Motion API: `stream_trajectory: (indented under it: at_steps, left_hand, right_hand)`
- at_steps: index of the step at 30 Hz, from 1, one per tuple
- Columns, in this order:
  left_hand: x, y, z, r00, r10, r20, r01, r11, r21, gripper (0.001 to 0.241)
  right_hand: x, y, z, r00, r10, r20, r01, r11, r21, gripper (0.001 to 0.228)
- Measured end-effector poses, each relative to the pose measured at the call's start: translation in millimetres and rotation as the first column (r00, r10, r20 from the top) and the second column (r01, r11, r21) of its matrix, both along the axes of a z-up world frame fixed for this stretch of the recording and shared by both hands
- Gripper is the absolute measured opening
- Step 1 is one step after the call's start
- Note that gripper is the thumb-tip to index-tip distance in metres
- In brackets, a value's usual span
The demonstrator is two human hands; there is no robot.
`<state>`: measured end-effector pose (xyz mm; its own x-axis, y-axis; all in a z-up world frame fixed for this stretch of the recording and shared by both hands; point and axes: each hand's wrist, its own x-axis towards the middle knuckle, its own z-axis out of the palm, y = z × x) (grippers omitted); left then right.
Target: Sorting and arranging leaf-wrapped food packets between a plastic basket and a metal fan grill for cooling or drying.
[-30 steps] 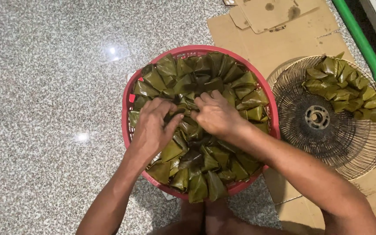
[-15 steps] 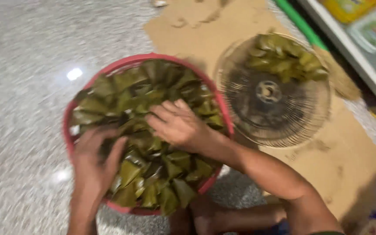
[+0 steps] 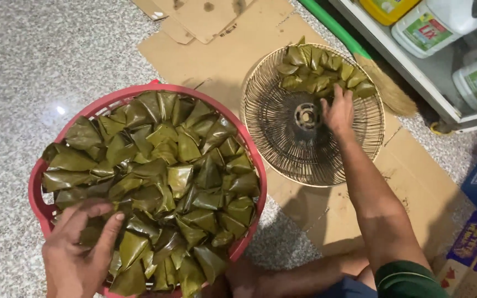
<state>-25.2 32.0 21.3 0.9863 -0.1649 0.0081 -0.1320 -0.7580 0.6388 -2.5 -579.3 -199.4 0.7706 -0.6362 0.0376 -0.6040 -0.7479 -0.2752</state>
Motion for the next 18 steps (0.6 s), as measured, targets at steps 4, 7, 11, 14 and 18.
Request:
stream_trajectory:
  at_steps: [4, 7, 11, 14, 18]
  left_hand:
    - [1, 0, -5, 0.998, -0.036, -0.054, 0.037, 0.999, 0.015, 0.026]
    - [2, -1, -8, 0.997, -0.016, -0.074, 0.015, 1.000, -0.005, 0.023]
    - [-1, -8, -3, 0.995, 0.004, -0.096, -0.005, 1.000, -0.015, 0.021]
    - [-5, -13, 4, 0.997, -0.006, -0.078, 0.006, 1.000, -0.005, 0.022]
    - [-10, -20, 8, 0.990, -0.001, -0.138, -0.013, 0.995, -0.103, 0.019]
  right_hand:
    - [10, -8, -5, 0.999, 0.025, -0.024, -0.025, 1.000, 0.012, 0.045]
    - [5, -5, -13, 0.995, 0.086, 0.044, -0.084, 0.995, -0.052, 0.035]
    - [-16, -15, -33, 0.953, 0.195, 0.231, -0.173, 0.979, -0.111, 0.009]
    - [-31, -4, -12, 0.888, -0.192, 0.418, 0.040, 0.937, 0.346, 0.020]
    - [-71, 9, 2, 0.736, -0.476, 0.481, -0.082, 0.642, 0.762, 0.013]
